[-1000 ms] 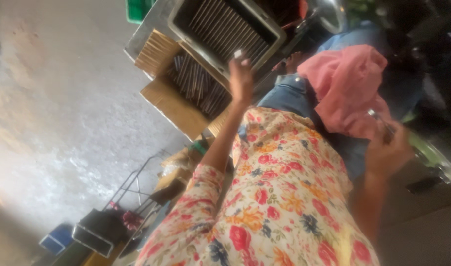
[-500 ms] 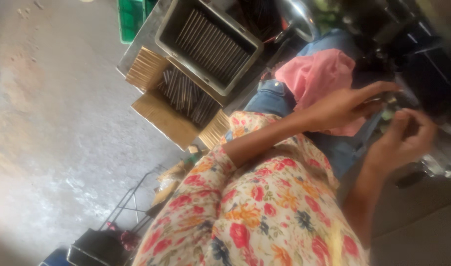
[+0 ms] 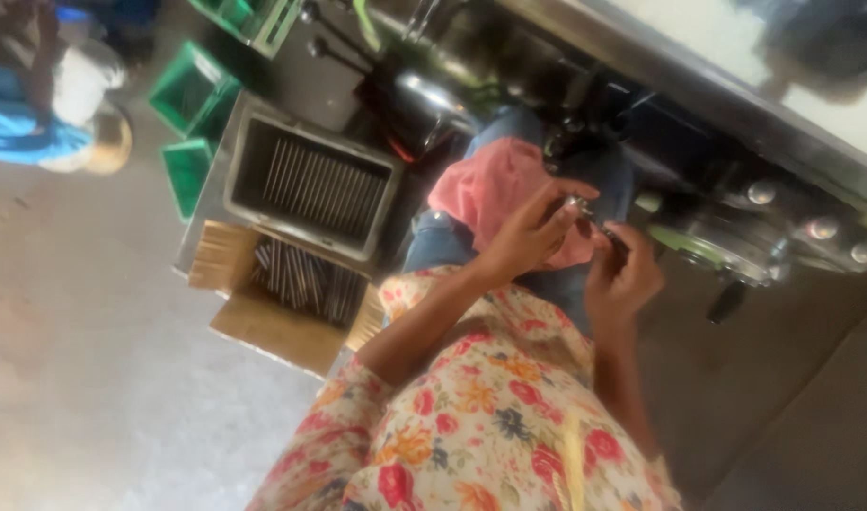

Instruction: The person repeatedly picks up small metal rods from a tray, inserts them into a machine, and operates a lever to process them. The person then removes the processed rods and places them into a cardboard box. This cycle is repeated multiple times.

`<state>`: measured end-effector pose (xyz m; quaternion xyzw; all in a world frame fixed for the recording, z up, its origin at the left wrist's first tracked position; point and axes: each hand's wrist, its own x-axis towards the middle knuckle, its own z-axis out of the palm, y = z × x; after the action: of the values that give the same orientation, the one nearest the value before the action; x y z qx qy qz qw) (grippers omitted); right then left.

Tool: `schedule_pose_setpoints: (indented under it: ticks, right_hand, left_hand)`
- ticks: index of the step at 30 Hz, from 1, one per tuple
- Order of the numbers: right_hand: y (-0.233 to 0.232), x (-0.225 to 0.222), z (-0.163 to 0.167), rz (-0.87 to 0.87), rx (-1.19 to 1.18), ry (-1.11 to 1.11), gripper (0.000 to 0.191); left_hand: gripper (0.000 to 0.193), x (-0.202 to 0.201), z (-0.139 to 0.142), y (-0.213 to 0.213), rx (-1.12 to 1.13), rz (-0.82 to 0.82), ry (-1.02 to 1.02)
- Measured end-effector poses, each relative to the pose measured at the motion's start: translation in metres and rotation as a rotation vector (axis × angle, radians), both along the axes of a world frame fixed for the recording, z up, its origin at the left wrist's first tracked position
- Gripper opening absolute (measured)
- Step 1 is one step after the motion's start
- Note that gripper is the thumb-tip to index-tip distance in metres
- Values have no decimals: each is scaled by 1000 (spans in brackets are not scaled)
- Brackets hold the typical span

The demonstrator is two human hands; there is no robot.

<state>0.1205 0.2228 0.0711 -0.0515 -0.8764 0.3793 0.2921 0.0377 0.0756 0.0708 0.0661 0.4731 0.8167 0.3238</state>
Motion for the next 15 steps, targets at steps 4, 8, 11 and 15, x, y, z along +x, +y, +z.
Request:
schedule_pose_setpoints:
  ticks: [4, 8, 11, 15]
  right_hand:
    - [-15, 12, 2, -34, -429, -41, 27]
    - [-2, 23, -26, 99, -1142, -171, 24]
    - [24, 31, -65, 208, -1577, -559, 26]
    - [48, 37, -113, 576, -1958, -1054, 28]
  left_hand:
    - [21, 7, 11, 3, -116, 168, 484]
    - [32, 5, 24, -6, -303, 146, 724]
    - [29, -3, 33, -21, -597, -166, 1106]
    - [46, -14, 35, -40, -455, -398, 1532]
